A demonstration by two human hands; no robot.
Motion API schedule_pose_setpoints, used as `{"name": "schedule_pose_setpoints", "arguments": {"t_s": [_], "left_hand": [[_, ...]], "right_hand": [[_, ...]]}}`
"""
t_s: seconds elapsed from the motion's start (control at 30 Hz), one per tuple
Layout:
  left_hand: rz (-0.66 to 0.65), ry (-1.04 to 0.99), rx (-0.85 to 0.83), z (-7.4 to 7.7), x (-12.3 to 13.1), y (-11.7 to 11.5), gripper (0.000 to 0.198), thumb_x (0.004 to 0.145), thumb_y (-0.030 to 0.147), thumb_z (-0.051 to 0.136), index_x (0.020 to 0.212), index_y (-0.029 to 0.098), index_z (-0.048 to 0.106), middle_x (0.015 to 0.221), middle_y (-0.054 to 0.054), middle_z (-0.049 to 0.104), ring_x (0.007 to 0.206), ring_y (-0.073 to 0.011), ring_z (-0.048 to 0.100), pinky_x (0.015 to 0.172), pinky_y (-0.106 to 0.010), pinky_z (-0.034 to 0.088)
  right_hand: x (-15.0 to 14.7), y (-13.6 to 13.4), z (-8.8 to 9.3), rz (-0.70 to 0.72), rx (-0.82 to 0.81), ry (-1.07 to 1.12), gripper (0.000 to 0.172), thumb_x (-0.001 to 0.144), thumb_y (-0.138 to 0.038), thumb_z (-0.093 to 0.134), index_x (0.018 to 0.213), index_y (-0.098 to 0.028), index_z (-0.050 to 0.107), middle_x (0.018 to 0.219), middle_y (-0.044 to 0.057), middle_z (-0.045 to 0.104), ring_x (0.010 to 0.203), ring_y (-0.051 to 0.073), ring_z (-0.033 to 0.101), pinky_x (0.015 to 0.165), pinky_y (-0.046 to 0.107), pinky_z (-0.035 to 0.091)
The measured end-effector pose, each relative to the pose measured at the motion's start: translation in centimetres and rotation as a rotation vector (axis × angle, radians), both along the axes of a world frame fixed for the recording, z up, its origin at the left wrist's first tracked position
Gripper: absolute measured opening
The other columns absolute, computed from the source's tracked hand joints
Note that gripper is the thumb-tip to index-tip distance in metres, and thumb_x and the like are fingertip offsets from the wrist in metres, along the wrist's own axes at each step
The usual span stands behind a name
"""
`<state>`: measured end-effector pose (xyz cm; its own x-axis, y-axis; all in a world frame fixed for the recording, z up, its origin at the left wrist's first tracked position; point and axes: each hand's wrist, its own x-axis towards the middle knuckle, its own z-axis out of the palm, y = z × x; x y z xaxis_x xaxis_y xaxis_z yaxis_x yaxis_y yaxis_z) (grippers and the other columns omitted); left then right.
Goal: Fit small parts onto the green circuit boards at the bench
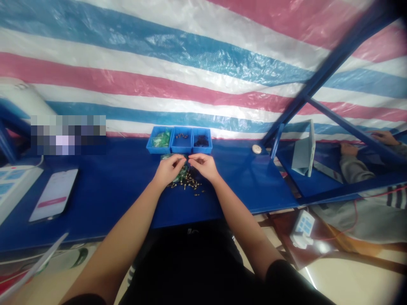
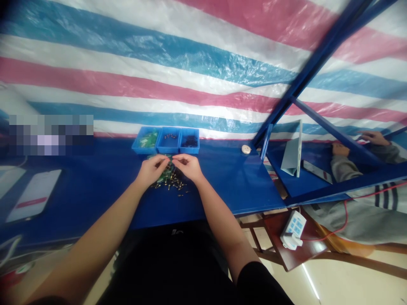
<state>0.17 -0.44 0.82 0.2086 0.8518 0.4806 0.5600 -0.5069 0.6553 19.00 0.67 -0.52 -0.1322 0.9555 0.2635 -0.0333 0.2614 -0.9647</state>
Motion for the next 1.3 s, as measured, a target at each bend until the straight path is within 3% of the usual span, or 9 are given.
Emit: {"name": "schedule_pose_setpoints", "arguments": {"t_s": [0.2,0.6,0.8,1.07,1.3], "left_hand": [[-0.011,-0.023,-0.004,0.18,0.08,-0.18,0.033,0.091,0.047,0.056,0.107,0.021,0.068,0.068,0.001,0.065,0.058,-0.0131,0.058,0.063,-0.025,0.047],[0.0,0.013,-0.029,-0.06,0.24,0.13,0.028,0.095,0.042,0.051,0.092,0.02,0.067,0.063,0.002,0.063,0.059,-0.0126,0.06,0.063,-0.023,0.045],[-0.009,-0.018,-0.027,0.19,0.3,-0.15,0.028,0.092,0.043,0.056,0.106,0.021,0.066,0.065,0.002,0.063,0.058,-0.0124,0.058,0.063,-0.023,0.045],[-0.001,0.02,-0.008,-0.08,0.06,0.05,0.028,0.093,0.044,0.053,0.094,0.02,0.068,0.067,0.001,0.064,0.06,-0.0127,0.058,0.062,-0.024,0.044],[-0.023,-0.005,0.0,-0.11,0.14,-0.02,0.028,0.091,0.044,0.057,0.104,0.021,0.067,0.063,0.003,0.061,0.056,-0.0121,0.056,0.061,-0.024,0.045]], "right_hand": [[0.01,0.03,0.13,-0.016,-0.01,-0.014,0.034,0.072,-0.044,0.076,0.095,-0.02,0.075,0.09,0.006,0.076,0.078,0.018,0.071,0.078,0.033,0.058],[-0.05,0.0,-0.08,0.009,0.019,-0.025,0.031,0.073,-0.041,0.076,0.095,-0.019,0.075,0.09,0.006,0.076,0.075,0.017,0.069,0.074,0.031,0.057],[0.04,-0.01,0.22,-0.03,-0.001,-0.027,0.031,0.072,-0.043,0.076,0.093,-0.019,0.075,0.089,0.005,0.076,0.076,0.018,0.07,0.076,0.032,0.057],[0.03,0.04,-0.01,-0.014,-0.002,-0.039,0.033,0.073,-0.044,0.076,0.094,-0.02,0.075,0.09,0.006,0.076,0.076,0.017,0.069,0.075,0.031,0.057],[0.07,0.0,0.09,-0.001,0.008,-0.024,0.032,0.073,-0.043,0.075,0.094,-0.019,0.075,0.091,0.006,0.076,0.078,0.018,0.07,0.077,0.032,0.057]]}}
